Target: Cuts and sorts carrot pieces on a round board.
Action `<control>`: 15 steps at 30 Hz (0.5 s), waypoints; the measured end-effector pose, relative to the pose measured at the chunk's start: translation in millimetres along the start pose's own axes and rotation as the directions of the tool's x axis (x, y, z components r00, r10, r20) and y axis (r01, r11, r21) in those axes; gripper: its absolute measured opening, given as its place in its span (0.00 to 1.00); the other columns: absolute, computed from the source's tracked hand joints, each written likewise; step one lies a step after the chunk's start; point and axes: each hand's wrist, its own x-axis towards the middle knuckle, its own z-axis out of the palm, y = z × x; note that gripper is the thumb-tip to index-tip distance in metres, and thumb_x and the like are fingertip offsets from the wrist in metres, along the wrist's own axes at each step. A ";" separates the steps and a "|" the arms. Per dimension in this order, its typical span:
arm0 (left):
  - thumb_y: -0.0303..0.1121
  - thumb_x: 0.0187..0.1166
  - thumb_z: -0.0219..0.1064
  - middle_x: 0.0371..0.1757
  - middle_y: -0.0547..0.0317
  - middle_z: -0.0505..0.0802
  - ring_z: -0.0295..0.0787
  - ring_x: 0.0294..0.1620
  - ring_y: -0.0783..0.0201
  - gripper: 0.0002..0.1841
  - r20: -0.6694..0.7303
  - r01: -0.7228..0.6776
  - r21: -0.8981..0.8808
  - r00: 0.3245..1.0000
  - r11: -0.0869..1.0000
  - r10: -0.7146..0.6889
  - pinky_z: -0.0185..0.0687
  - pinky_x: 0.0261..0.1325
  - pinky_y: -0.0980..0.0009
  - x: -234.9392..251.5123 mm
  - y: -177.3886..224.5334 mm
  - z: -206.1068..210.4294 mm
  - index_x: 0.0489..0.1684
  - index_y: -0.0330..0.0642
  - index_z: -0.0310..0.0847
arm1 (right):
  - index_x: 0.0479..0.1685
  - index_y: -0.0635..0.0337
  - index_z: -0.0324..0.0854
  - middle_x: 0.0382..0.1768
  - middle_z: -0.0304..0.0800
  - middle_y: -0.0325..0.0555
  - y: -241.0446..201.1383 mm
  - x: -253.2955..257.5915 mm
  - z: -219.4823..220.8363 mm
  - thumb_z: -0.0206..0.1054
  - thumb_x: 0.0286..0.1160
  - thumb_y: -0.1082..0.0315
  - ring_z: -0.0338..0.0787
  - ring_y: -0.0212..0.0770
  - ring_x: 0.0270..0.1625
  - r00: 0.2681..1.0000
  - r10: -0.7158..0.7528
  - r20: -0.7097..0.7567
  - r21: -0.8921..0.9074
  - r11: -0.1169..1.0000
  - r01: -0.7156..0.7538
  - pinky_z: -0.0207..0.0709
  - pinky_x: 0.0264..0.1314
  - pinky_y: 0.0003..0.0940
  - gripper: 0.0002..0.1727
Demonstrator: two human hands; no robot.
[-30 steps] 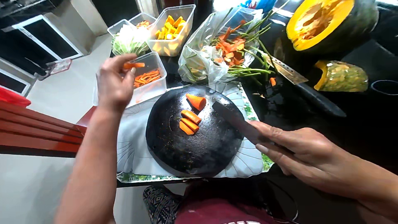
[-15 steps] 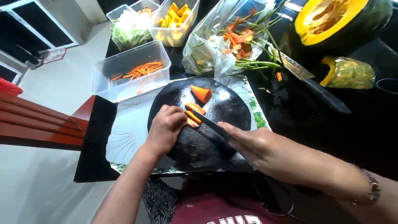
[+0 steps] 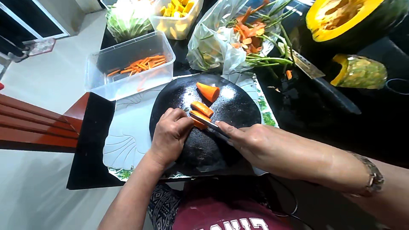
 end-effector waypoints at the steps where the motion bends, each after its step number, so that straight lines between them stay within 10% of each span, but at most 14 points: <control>1: 0.26 0.74 0.71 0.38 0.54 0.91 0.86 0.46 0.59 0.05 -0.003 -0.002 -0.001 1.000 1.000 0.002 0.80 0.53 0.66 0.0 0.2 0.2 0.34 0.39 0.95 | 0.79 0.64 0.76 0.16 0.78 0.40 0.3 0.5 -0.2 0.52 0.84 0.68 0.82 0.41 0.19 1.000 -0.007 0.000 -0.004 1.000 0.007 0.74 0.19 0.37 0.26; 15: 0.22 0.73 0.70 0.39 0.52 0.92 0.88 0.46 0.59 0.05 -0.004 -0.033 -0.012 0.999 0.999 0.033 0.83 0.54 0.68 1.2 2.3 0.8 0.32 0.35 0.93 | 0.79 0.67 0.71 0.17 0.77 0.40 -0.3 22.2 2.4 0.56 0.82 0.72 0.84 0.42 0.21 0.988 -0.008 0.152 -0.050 0.999 0.016 0.76 0.22 0.38 0.26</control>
